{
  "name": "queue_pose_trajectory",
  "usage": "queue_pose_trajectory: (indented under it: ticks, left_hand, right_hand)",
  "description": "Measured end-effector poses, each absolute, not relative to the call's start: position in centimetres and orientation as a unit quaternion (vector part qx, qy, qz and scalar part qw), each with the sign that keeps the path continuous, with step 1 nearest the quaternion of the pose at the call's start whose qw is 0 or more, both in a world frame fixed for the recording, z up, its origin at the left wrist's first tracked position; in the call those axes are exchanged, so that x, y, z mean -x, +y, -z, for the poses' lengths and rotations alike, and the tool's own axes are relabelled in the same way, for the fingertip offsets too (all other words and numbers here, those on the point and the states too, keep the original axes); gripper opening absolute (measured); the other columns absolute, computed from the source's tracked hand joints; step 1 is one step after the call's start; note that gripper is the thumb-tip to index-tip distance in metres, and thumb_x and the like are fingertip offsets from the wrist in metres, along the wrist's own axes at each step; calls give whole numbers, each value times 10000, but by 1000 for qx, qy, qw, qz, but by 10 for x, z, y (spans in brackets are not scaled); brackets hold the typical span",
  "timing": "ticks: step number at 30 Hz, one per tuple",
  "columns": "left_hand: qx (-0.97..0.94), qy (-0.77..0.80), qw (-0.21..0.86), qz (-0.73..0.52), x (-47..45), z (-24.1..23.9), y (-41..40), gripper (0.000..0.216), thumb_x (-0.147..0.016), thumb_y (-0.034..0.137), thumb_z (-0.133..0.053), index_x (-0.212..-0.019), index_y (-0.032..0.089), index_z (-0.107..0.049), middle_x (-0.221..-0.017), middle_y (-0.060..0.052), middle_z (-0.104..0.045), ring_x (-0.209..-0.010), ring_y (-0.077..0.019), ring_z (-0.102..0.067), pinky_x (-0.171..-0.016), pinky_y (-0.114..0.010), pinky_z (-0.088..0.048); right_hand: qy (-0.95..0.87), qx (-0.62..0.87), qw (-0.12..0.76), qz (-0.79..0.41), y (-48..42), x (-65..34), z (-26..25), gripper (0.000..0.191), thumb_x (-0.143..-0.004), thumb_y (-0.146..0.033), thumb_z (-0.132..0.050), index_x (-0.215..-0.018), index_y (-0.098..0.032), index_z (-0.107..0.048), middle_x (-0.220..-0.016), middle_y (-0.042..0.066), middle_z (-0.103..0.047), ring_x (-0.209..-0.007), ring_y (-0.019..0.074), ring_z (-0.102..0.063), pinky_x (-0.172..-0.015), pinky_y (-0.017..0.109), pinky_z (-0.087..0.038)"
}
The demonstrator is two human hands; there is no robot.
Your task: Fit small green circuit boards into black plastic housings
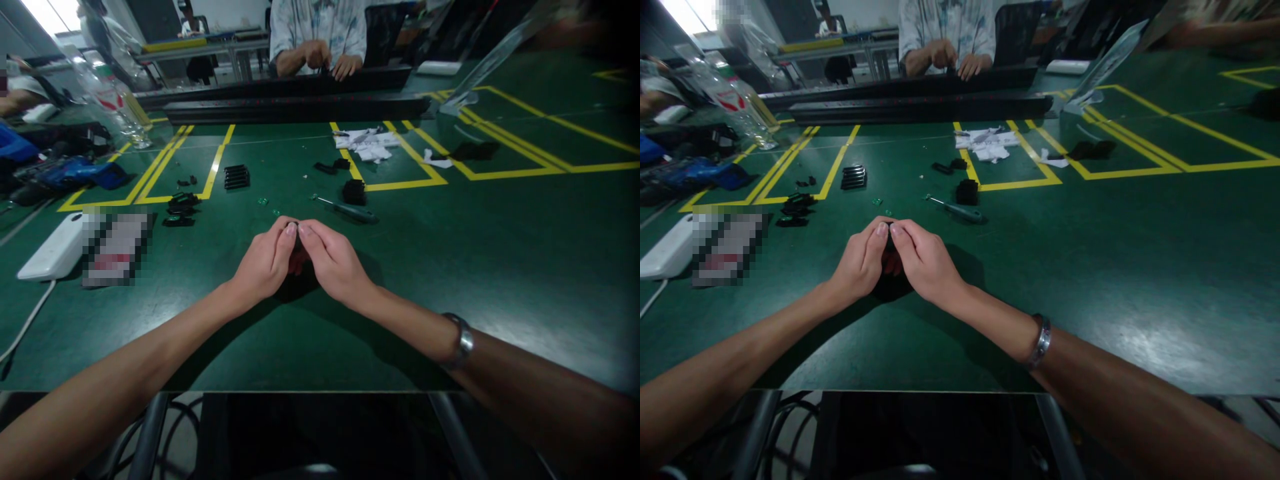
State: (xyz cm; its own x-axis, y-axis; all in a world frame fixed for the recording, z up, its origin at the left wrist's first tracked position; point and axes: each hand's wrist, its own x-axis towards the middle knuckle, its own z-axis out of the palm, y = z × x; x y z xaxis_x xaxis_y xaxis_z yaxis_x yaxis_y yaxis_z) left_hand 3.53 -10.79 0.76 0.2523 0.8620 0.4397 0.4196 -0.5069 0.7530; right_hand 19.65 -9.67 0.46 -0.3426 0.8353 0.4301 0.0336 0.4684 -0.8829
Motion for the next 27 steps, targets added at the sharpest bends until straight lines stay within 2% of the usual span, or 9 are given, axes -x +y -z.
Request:
queue_pose_trajectory:
  ticks: [8,15,27]
  left_hand:
    - [-753,450,192,-440,-37,-4,-109,389,-1132,438,-310,-1060,180,-591,-743,-7,-603,-626,-126,-539,-630,-303,-416]
    - [-762,469,147,-422,-37,-1,-109,434,-1129,461,-259,-1099,183,-591,-868,-64,-675,-796,-183,-633,-732,-344,-477]
    - [-763,478,142,-412,-38,-2,-106,451,-1129,460,-249,-1075,173,-593,-889,-79,-685,-777,-184,-630,-721,-347,-472]
  right_hand:
    - [-701,316,493,-407,-103,-191,-5,330,-1112,-402,-461,-1082,-172,-695,-850,20,-676,-731,152,-614,-690,304,-460]
    - [-700,329,500,-389,-109,-186,-5,300,-1119,-357,-437,-1126,-195,-690,-1004,59,-736,-867,182,-662,-802,317,-499]
    - [-707,340,513,-347,-107,-180,0,314,-1129,-336,-396,-1072,-187,-666,-983,75,-725,-883,197,-662,-832,342,-485]
